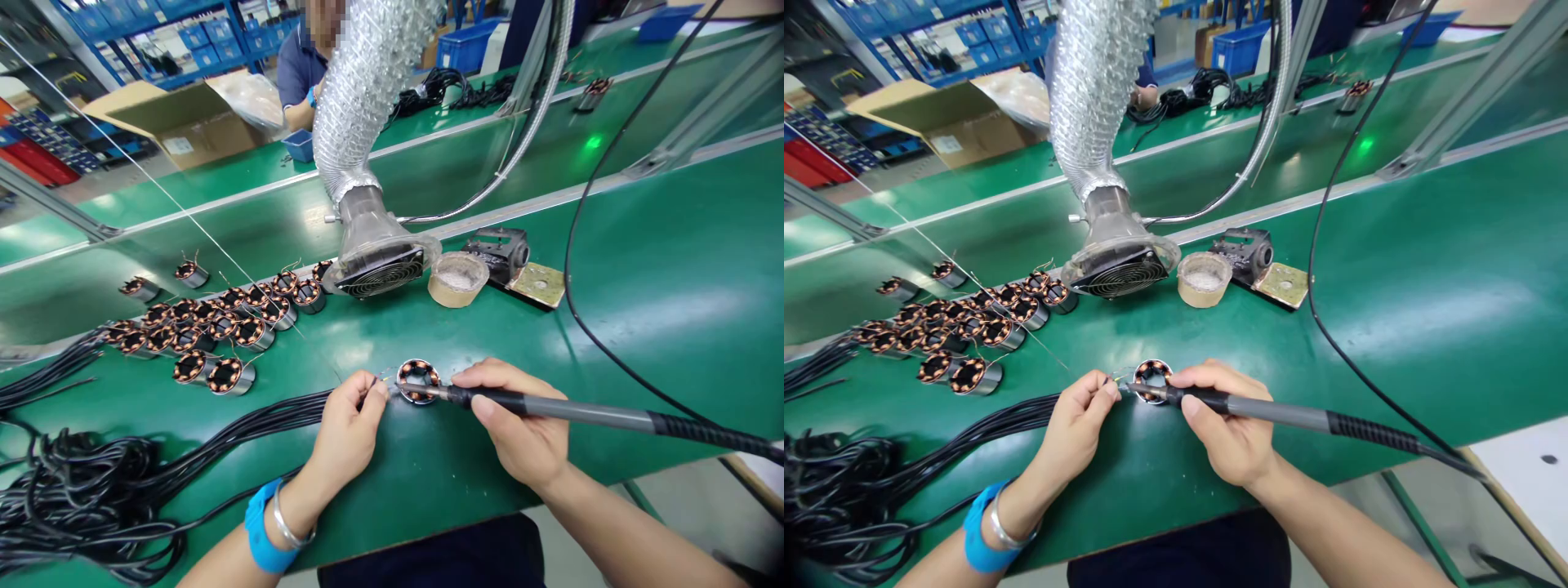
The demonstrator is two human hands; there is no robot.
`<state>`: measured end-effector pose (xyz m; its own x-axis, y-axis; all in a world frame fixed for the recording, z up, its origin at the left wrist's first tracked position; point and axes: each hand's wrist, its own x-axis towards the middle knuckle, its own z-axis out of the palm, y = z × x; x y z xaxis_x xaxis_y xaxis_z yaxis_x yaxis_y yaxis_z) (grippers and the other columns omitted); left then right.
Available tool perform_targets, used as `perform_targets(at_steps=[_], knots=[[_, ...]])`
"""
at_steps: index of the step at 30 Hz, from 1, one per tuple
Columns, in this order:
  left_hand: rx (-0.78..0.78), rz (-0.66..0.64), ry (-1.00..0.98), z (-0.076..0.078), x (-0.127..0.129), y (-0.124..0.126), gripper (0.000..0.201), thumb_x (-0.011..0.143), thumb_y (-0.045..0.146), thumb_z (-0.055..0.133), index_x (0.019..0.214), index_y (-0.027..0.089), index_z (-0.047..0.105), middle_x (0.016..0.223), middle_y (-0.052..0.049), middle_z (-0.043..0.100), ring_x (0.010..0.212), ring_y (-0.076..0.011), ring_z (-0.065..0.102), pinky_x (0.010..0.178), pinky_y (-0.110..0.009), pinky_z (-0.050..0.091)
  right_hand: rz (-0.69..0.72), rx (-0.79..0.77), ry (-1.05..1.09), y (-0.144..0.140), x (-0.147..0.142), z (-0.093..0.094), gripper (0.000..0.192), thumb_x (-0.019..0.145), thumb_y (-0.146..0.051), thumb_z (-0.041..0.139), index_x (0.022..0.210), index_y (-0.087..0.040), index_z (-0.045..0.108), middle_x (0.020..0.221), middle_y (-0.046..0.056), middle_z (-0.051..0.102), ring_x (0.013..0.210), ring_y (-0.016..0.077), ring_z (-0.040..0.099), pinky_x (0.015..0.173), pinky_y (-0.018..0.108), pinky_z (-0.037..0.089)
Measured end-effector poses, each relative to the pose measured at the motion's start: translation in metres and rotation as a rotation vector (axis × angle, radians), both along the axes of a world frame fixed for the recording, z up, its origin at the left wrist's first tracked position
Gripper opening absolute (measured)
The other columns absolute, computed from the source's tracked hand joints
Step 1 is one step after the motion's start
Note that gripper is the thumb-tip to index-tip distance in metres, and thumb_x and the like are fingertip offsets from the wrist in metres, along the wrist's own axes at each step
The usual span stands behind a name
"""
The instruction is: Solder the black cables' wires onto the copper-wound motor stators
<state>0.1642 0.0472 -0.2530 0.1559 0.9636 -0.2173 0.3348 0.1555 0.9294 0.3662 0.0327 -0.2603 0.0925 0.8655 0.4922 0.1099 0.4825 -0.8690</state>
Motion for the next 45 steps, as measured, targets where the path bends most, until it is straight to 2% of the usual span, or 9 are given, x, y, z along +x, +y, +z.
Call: perform_targets(at_steps=[5,14,19,25,28,31,36,45], knots=[[0.012,-0.004,0.008,0.001,0.000,0.000,0.032,0.092,0.041,0.047,0.069,0.019,0.044,0.062,0.006,0.035,0.060,-0.0113,0.033,0.058,-0.024,0.027,0.034,0.061,-0.072,-0.001,-0.001,0.004,0.019,0.082,-0.016,0.059,0.096,-0.020,0.069,0.076,0.002,0.067,0.061,0.0147,0.058,0.055,0.029,0.045],[-0.004,-0.037,-0.005,-0.001,0.001,-0.002,0.032,0.093,0.041,0.047,0.069,0.019,0.045,0.063,0.005,0.038,0.061,-0.0118,0.035,0.058,-0.023,0.030,0.059,0.296,-0.179,-0.003,-0.006,0.021,0.030,0.074,-0.011,0.054,0.100,-0.017,0.068,0.064,0.003,0.061,0.048,0.0138,0.050,0.046,0.029,0.040],[0.006,-0.020,0.003,0.002,0.003,-0.001,0.032,0.092,0.040,0.048,0.069,0.019,0.046,0.062,0.005,0.036,0.060,-0.0114,0.034,0.057,-0.023,0.028,0.034,0.269,-0.150,-0.004,-0.002,0.024,0.033,0.075,-0.011,0.053,0.103,-0.020,0.068,0.064,0.003,0.061,0.050,0.0160,0.053,0.047,0.031,0.043],[0.004,-0.015,0.011,0.003,0.004,-0.002,0.031,0.093,0.039,0.048,0.072,0.017,0.052,0.062,0.005,0.037,0.059,-0.0111,0.033,0.056,-0.023,0.027,-0.012,0.246,-0.145,-0.005,-0.001,0.023,0.026,0.079,-0.014,0.055,0.100,-0.021,0.070,0.067,0.004,0.064,0.053,0.0172,0.056,0.049,0.032,0.046],[0.000,-0.015,0.008,0.003,0.003,-0.001,0.030,0.092,0.039,0.048,0.072,0.017,0.052,0.062,0.005,0.038,0.060,-0.0112,0.034,0.057,-0.023,0.028,-0.041,0.190,-0.182,0.000,-0.003,0.016,0.033,0.083,-0.013,0.057,0.114,-0.022,0.066,0.083,0.005,0.070,0.066,0.0178,0.064,0.058,0.032,0.052],[-0.006,-0.014,0.003,0.003,0.004,-0.001,0.031,0.093,0.040,0.048,0.071,0.017,0.052,0.062,0.005,0.039,0.060,-0.0113,0.035,0.057,-0.023,0.028,-0.030,0.116,-0.319,0.006,-0.008,0.007,0.041,0.088,-0.009,0.059,0.125,-0.025,0.060,0.096,0.004,0.074,0.078,0.0164,0.069,0.071,0.031,0.056],[-0.001,-0.014,-0.027,0.000,0.011,-0.002,0.030,0.092,0.039,0.048,0.072,0.017,0.052,0.063,0.004,0.042,0.061,-0.0115,0.037,0.058,-0.023,0.030,0.015,0.114,-0.377,0.011,-0.015,-0.004,0.032,0.087,-0.006,0.062,0.113,-0.025,0.067,0.098,0.003,0.075,0.077,0.0149,0.069,0.071,0.028,0.058],[-0.010,0.016,-0.047,0.003,0.005,0.004,0.029,0.088,0.039,0.052,0.070,0.017,0.052,0.061,0.005,0.042,0.059,-0.0111,0.037,0.057,-0.023,0.031,0.071,0.121,-0.409,0.010,-0.014,-0.001,0.037,0.086,-0.006,0.058,0.118,-0.025,0.062,0.098,0.003,0.075,0.076,0.0152,0.068,0.069,0.029,0.057]])
